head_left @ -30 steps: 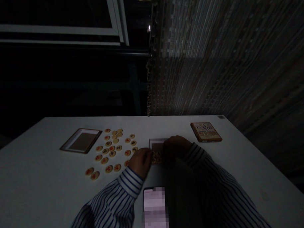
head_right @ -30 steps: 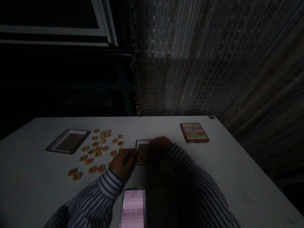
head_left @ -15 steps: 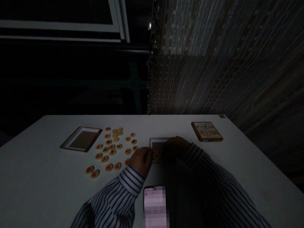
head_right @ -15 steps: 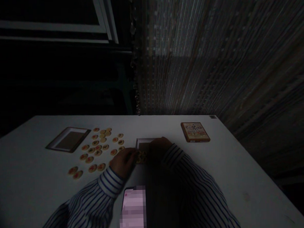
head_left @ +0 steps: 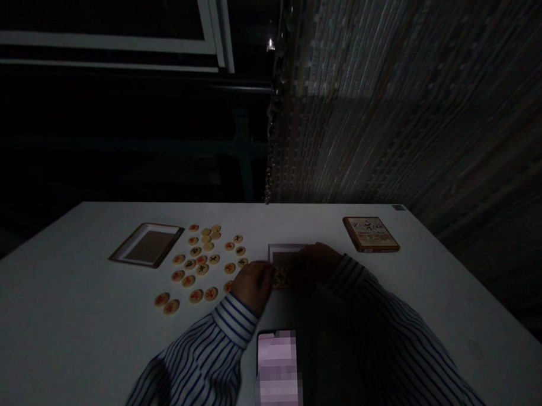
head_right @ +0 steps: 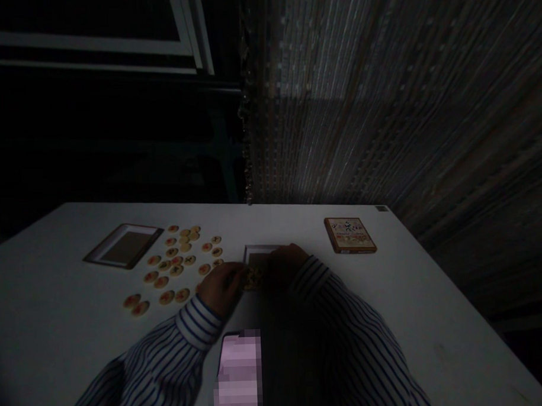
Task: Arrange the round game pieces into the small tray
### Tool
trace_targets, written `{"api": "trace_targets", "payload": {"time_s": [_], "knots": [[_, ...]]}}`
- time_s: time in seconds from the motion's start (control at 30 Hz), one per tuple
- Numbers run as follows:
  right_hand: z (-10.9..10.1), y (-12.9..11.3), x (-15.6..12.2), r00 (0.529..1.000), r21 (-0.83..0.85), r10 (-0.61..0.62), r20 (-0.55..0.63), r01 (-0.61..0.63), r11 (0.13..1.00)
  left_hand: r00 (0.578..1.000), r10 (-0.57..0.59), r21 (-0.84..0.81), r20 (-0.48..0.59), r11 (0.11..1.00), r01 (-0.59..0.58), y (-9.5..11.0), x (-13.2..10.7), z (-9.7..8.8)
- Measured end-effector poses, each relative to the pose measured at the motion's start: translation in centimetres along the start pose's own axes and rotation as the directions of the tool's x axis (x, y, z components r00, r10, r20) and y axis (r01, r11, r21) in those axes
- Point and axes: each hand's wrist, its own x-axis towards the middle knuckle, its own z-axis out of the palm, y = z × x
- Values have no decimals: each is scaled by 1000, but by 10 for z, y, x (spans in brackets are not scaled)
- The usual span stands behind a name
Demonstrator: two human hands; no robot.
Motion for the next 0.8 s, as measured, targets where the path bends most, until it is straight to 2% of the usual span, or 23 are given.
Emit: {"api": "trace_targets", "payload": {"time_s": [0.37, 0.53, 0.8], "knots": [[-7, -4, -1, 999, -25, 3, 46, -2, 1000, 999, 28, 39, -27, 999, -27, -2, 0, 1], [-3, -1, 0, 998, -10, -5, 60, 5, 1000, 999, 42, 53, -33, 998, -40, -4, 1, 2], [3, 1, 0, 999, -36, -31, 12, 31, 999, 998, 48, 51, -35, 998, -46, -4, 0, 1]]}}
